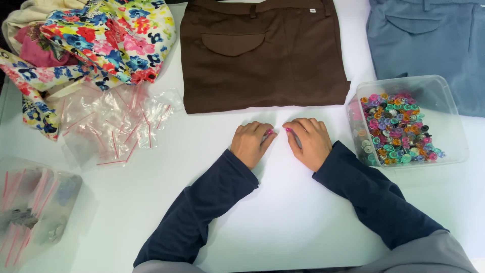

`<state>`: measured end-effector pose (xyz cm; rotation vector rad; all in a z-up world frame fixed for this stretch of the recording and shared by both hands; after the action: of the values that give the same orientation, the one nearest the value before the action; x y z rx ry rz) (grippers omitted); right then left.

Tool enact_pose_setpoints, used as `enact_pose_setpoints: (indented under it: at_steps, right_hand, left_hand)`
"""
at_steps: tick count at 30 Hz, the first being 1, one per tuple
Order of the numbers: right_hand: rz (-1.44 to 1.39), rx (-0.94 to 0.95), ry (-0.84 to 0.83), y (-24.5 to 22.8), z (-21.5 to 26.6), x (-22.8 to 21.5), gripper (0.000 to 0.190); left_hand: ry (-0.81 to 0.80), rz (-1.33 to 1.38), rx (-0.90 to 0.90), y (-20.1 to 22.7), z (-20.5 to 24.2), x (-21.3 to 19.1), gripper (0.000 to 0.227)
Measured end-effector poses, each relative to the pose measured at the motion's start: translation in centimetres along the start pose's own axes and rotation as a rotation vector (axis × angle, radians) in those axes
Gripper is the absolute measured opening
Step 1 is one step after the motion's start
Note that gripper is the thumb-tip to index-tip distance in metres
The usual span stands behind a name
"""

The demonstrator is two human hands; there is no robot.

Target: Sorting and bagging small colorful buttons and beads on a work table

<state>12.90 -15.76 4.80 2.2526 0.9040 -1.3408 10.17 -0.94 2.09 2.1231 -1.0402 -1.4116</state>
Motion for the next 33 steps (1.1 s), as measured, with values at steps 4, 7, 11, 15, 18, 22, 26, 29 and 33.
enact_pose_setpoints:
  at_steps: [4,7,11,15,18,22,26,29,33]
  right_hand:
    - [0.009,-0.012,-0.006,-0.3,-0.4,-0.3,0.018]
    - [0.002,-0.011,-0.011,-0.2,-0.3,-0.4,0.02]
    - [0.026,-0.007,-0.014,-0.2,-0.1,-0.5,0.018]
    - [0.035,-0.009,0.009,-0.2,-0.1,-0.5,0.019]
    - [0.046,-0.016,0.013,-0.2,-0.1,-0.7,0.02]
    - [0.048,-0.009,0.024,0.0,0.1,-0.6,0.022]
    - [0.066,-0.005,0.013,0.1,0.1,-0.7,0.023]
    - [0.07,-0.004,0.008,0.1,0.1,-0.6,0.023]
    - [0.06,-0.001,0.006,0.2,0.4,-0.1,0.021]
  left_hand:
    - [0.014,-0.027,0.027,0.5,-0.5,-0.4,0.019]
    - [0.031,-0.059,0.058,0.9,-0.5,-0.5,0.019]
    - [0.05,-0.072,0.101,1.1,-0.1,-0.6,0.023]
    - [0.09,-0.111,0.133,1.4,0.2,-0.7,0.027]
    - [0.096,-0.127,0.147,1.6,0.0,-0.9,0.02]
    - [0.076,-0.097,0.153,0.9,0.2,-0.3,0.019]
    - [0.062,-0.093,0.14,0.7,0.3,-0.1,0.02]
    - [0.055,-0.083,0.132,1.0,0.1,-0.4,0.019]
    - [0.047,-0.039,0.108,0.7,0.1,-0.3,0.019]
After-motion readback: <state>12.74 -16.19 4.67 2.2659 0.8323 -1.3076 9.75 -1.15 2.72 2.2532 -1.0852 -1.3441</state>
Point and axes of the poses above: each hand's wrist, its own z-axis away from the middle knuckle, its own x-axis out of the palm, y = z × x, the point moved 9 cm from there along -z, towards the middle knuckle, and after that the axes turned 13 degrees about z, right-handed, at the moved point
